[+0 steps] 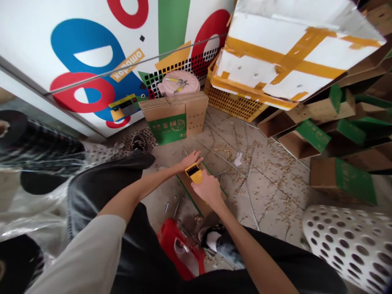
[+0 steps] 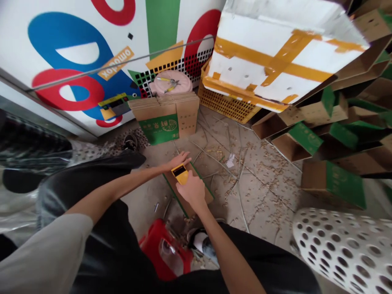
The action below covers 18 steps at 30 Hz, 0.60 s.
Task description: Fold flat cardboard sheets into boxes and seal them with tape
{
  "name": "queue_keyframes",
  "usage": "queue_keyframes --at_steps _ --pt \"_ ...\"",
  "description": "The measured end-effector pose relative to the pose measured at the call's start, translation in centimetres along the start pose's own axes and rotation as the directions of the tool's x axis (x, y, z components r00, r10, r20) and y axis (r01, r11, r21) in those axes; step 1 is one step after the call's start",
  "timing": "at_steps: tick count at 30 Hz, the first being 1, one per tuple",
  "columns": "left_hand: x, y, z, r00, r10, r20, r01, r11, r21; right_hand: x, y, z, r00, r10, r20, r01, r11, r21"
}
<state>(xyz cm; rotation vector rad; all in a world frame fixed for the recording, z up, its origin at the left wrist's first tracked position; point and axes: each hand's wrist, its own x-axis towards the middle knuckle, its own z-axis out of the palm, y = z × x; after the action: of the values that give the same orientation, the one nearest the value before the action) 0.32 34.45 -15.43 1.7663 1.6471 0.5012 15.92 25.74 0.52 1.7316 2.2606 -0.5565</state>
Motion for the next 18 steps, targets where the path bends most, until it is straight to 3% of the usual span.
queue_keyframes --at_steps 2,5,8,11,15,18 --pt "-0.2 0.2 -0.2 0.999 0.030 0.019 -0.032 0.993 0.112 -0.3 -0.3 -0.5 1.000 -0.007 0.012 0.008 1.000 -0.005" --pt "-0.4 0.6 -0.4 0.996 0.080 -0.042 -0.065 0.959 0.275 -1.8 0.3 -1.3 0.999 -0.010 0.046 0.011 1.000 -0.010" --pt "-0.5 1.1 -0.5 0.984 0.148 -0.097 -0.101 0.921 0.377 -4.2 2.4 -1.3 0.994 0.041 0.097 -0.039 0.999 -0.022" --pt "-1.0 1.8 0.0 0.964 0.246 -0.104 -0.172 0.871 0.461 -5.9 4.7 0.1 0.997 0.053 0.061 -0.051 0.998 -0.038" --pt "-2.3 2.9 2.2 0.929 0.355 -0.109 -0.278 0.860 0.428 -6.0 5.8 1.8 0.999 0.045 -0.008 -0.045 0.999 0.001" --pt "-3.2 3.6 4.0 0.924 0.371 -0.092 -0.314 0.874 0.372 -5.8 5.7 1.7 0.998 0.063 -0.025 -0.062 0.997 0.036"
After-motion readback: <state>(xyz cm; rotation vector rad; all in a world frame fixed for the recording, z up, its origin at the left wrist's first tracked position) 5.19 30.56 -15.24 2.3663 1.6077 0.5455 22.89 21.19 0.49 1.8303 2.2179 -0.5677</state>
